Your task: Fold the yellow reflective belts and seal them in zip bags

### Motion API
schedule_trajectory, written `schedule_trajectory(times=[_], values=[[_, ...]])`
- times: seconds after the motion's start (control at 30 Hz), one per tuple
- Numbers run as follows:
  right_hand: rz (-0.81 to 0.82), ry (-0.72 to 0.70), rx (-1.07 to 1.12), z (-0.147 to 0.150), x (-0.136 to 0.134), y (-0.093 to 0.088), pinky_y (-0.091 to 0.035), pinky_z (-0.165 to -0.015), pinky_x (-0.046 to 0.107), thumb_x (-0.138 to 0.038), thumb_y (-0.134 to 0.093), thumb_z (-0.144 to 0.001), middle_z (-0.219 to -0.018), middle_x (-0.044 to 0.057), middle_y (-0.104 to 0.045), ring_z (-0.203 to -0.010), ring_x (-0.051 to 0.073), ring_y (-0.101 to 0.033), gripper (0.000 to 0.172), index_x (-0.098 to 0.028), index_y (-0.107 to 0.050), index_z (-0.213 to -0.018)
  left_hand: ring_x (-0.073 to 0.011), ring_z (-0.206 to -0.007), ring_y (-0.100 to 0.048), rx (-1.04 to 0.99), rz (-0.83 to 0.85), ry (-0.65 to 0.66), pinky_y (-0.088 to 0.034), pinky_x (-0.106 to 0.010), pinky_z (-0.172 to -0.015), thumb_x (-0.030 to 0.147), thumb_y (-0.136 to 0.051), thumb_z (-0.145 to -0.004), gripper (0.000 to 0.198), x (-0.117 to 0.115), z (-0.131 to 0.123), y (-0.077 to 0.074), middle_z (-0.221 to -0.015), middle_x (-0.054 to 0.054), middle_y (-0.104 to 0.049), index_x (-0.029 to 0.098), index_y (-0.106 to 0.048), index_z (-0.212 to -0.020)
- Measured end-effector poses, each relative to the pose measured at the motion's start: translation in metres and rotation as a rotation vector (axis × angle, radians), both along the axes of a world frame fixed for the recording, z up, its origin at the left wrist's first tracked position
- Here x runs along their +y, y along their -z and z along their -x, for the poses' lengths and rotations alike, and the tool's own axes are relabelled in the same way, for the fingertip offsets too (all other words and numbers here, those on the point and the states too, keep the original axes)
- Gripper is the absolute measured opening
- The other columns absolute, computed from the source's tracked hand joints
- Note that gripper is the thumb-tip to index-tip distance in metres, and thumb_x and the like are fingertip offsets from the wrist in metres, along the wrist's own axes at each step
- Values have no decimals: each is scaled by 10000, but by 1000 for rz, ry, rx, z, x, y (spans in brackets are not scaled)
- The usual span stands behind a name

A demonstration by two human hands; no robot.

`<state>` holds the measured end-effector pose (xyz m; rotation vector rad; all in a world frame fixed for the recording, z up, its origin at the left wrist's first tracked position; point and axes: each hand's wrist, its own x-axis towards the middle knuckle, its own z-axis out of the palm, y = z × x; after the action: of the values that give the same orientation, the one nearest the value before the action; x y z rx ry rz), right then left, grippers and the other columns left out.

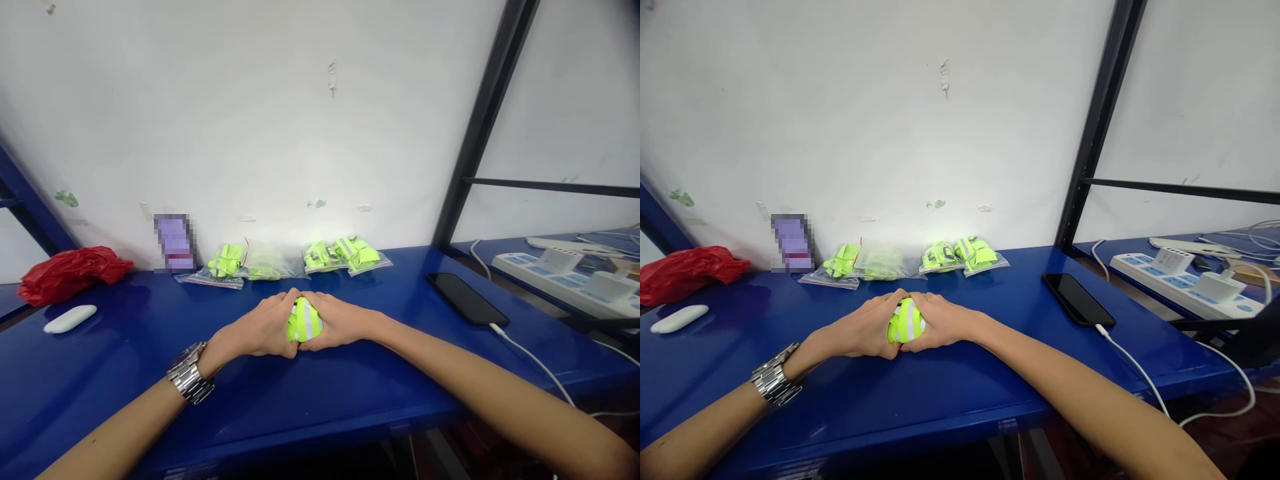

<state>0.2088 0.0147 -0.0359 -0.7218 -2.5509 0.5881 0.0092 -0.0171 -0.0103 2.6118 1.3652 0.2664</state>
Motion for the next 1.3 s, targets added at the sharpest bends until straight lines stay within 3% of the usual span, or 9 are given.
schedule_trajectory(times=[0.13, 0.33, 0.47, 0.67, 0.77, 0.9, 1.0, 1.13, 1.3], values=[[56, 42, 44, 3, 1, 1, -455, -711, 315, -383, -774, -629, -1031, 55, -609, -882, 222, -599, 712, -172, -452, -1228, -257, -835, -608, -90, -35, -16, -471, -331, -664, 237, -647, -565, 610, 0, 0, 0, -952, -48, -611, 198, -461, -1145], [115, 129, 210, 3, 0, -5, -395, -604, 252, -285, -784, -543, -905, -12, -565, -777, 170, -553, 716, -191, -409, -1145, -295, -992, -622, -245, -173, -17, -498, -398, -845, 243, -669, -548, 723, 9, 2, 8, -1143, -98, -622, 176, -467, -1238], [224, 98, 334, -1, -1, -8, -380, -578, 228, -237, -800, -518, -877, -33, -519, -730, 132, -497, 681, -212, -384, -1057, -291, -1032, -630, -307, -287, 46, -499, -402, -889, 254, -675, -560, 718, 7, 1, 1, -1195, -104, -620, 186, -462, -1242], [446, -93, 507, -7, 2, -10, -441, -648, 236, -314, -877, -524, -941, -16, -514, -820, 137, -516, 715, -226, -357, -1007, -286, -869, -657, -217, -251, 21, -524, -346, -639, 305, -685, -597, 800, 0, -1, -15, -1075, -139, -619, 165, -319, -1294], [566, -85, 459, -11, 4, -17, -471, -653, 240, -320, -890, -527, -960, -7, -528, -841, 146, -542, 740, -219, -396, -1068, -284, -812, -661, -124, -243, 40, -500, -322, -574, 272, -644, -617, 745, 2, -1, -18, -1007, -139, -617, 144, -318, -1275], [720, -55, 490, -12, 5, -27, -520, -751, 272, -298, -882, -558, -1032, 15, -575, -892, 147, -584, 727, -210, -487, -1162, -318, -983, -639, -40, -365, 207, -521, -375, -741, 178, -568, -641, 762, 6, -5, -23, -1153, -182, -581, 142, -292, -1351], [791, -123, 577, -9, 4, -28, -532, -827, 310, -230, -890, -527, -1015, 21, -634, -919, 161, -615, 638, -183, -595, -1091, -320, -1028, -623, -52, -379, 280, -513, -387, -810, 155, -559, -637, 775, 6, -13, -30, -1176, -171, -580, 158, -306, -1370], [994, -139, 711, -6, 0, -22, -558, -789, 332, -176, -888, -508, -928, 29, -680, -835, 172, -661, 535, -143, -649, -986, -300, -954, -642, -133, -339, 253, -527, -347, -724, 211, -625, -606, 847, 3, -17, -36, -1161, -157, -590, 176, -293, -1385], [1016, -185, 856, -3, -8, -23, -562, -783, 317, -162, -866, -570, -937, 42, -693, -841, 179, -675, 482, -142, -653, -1001, -275, -1024, -619, -386, -447, 410, -519, -392, -868, 270, -705, -633, 782, 6, -9, -31, -1207, -134, -572, 210, -358, -1331]])
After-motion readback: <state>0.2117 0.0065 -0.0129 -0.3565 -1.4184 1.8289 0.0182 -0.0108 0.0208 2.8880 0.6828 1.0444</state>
